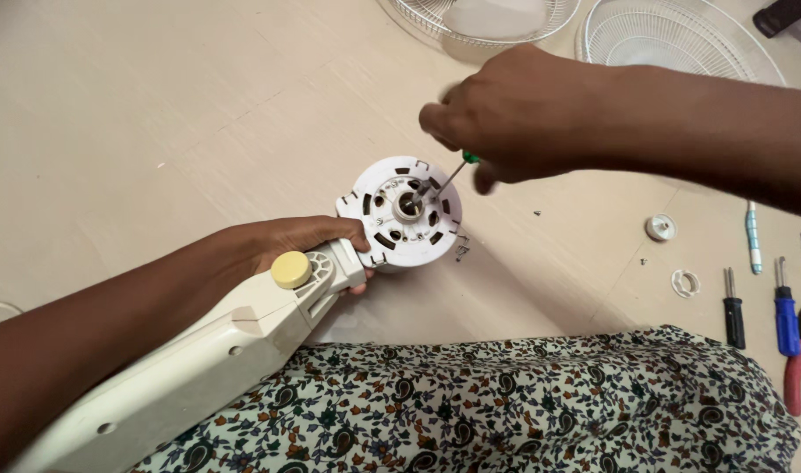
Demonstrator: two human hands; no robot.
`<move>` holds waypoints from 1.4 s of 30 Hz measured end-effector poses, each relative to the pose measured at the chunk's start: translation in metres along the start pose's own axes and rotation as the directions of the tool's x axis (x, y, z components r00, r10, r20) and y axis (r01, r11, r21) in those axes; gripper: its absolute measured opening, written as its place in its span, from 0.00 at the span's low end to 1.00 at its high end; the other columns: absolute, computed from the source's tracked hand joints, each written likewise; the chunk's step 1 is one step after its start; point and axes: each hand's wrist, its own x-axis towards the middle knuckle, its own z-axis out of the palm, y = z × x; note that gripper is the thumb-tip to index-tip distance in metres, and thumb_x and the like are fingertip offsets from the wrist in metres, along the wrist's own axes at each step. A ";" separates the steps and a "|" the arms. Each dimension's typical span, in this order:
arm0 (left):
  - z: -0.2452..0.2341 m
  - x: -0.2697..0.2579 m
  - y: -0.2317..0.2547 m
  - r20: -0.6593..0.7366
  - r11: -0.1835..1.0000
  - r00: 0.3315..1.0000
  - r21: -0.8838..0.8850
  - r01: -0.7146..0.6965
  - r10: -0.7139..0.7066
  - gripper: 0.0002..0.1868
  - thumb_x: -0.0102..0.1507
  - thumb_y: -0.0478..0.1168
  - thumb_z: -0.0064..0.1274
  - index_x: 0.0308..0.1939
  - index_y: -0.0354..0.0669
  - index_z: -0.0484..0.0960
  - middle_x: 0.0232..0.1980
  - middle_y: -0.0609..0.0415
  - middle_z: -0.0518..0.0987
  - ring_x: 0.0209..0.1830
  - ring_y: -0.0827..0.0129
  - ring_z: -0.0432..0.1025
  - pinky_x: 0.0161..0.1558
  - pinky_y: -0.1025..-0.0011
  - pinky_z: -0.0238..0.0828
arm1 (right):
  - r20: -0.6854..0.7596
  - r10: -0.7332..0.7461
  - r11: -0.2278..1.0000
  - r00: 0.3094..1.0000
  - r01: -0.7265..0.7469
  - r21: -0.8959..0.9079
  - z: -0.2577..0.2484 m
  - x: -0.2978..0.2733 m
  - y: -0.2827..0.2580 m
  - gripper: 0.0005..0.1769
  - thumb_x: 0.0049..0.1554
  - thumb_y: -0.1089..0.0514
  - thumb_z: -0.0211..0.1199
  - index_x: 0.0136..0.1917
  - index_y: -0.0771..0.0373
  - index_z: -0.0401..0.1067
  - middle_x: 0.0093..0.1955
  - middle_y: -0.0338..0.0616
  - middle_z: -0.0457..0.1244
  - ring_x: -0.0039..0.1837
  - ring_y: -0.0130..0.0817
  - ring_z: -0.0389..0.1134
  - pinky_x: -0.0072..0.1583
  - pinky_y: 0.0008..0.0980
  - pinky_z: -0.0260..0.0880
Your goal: The person wipes the motor housing of a disassembled electric fan with a cloth, then uses a screwdriver to tighten screws into the motor casing. The fan blades and cage are visible nearby on the floor.
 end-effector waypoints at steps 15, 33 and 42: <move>0.003 0.000 0.002 -0.010 1.000 1.000 0.000 0.013 -0.013 0.14 0.54 0.38 0.57 0.41 0.34 0.81 0.33 0.48 0.84 0.26 0.64 0.81 0.30 0.70 0.82 | -0.213 -0.021 0.998 0.977 0.032 0.050 0.012 -0.017 0.001 0.17 0.50 0.46 0.70 0.44 0.61 0.74 0.45 0.44 0.67 0.40 0.43 0.72 0.42 0.42 0.72; 0.004 -0.002 0.002 -0.047 0.999 0.999 -0.021 0.025 -0.026 0.14 0.54 0.38 0.57 0.41 0.35 0.81 0.33 0.47 0.85 0.27 0.64 0.81 0.30 0.70 0.82 | 0.034 0.210 0.978 0.977 -0.210 0.007 0.012 -0.021 -0.002 0.11 0.63 0.47 0.61 0.48 0.55 0.74 0.43 0.46 0.70 0.46 0.43 0.73 0.49 0.43 0.73; 0.004 -0.003 0.004 -0.019 1.000 1.000 -0.001 0.017 -0.017 0.15 0.54 0.39 0.58 0.42 0.34 0.81 0.33 0.47 0.85 0.26 0.64 0.81 0.30 0.70 0.82 | -0.267 0.069 0.983 0.961 -0.021 0.181 0.016 -0.024 0.005 0.05 0.56 0.58 0.66 0.45 0.59 0.75 0.43 0.45 0.69 0.45 0.44 0.73 0.49 0.42 0.73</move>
